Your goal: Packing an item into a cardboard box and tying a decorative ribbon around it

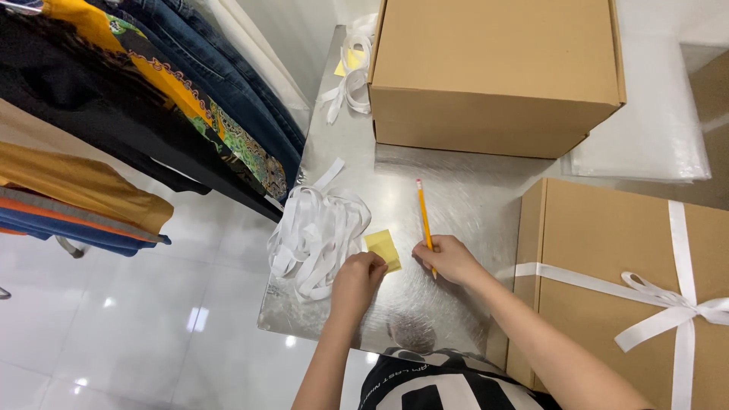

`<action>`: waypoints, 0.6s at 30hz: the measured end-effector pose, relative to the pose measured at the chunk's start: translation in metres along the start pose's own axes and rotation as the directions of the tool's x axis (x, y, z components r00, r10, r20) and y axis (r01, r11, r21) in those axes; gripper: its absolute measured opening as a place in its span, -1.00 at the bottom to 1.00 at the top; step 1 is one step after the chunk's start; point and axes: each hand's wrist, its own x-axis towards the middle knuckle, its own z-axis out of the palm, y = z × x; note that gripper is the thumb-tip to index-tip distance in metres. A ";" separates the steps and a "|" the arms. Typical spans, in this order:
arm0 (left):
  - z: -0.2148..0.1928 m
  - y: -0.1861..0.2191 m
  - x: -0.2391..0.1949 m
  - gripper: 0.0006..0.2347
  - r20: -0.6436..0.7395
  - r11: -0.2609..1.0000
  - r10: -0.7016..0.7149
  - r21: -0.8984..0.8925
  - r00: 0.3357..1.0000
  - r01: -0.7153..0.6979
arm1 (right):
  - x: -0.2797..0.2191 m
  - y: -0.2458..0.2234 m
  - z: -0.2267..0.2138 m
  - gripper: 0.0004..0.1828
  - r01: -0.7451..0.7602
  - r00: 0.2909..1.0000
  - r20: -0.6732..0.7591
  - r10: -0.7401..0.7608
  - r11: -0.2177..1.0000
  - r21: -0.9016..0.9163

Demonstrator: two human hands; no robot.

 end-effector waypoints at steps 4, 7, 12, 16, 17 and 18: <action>0.000 0.011 -0.014 -0.92 -0.034 0.993 0.108 0.054 0.994 -0.106 | -0.003 -0.007 0.003 -0.66 -0.030 0.999 0.015 0.031 0.999 -0.034; 0.005 0.012 -0.025 -0.90 -0.188 0.984 0.174 0.059 0.967 -0.165 | -0.009 -0.010 0.010 -0.68 -0.043 0.997 0.053 0.047 0.996 -0.074; 0.011 0.006 -0.028 -0.88 -0.248 0.974 0.213 -0.017 0.945 -0.224 | -0.022 -0.029 0.017 -0.74 0.014 1.000 0.004 -0.014 1.000 0.013; 0.005 0.014 -0.027 -0.89 -0.245 0.978 0.202 0.000 0.948 -0.208 | -0.010 -0.025 0.020 -0.76 0.081 0.996 -0.024 -0.082 0.996 -0.041; 0.001 0.016 -0.027 -0.89 -0.252 0.974 0.218 0.004 0.943 -0.224 | -0.010 -0.026 0.020 -0.77 0.094 0.995 -0.036 -0.097 0.993 -0.074; -0.002 0.018 -0.027 -0.89 -0.258 0.971 0.234 0.007 0.937 -0.240 | -0.010 -0.027 0.019 -0.78 0.107 0.992 -0.048 -0.113 0.988 -0.107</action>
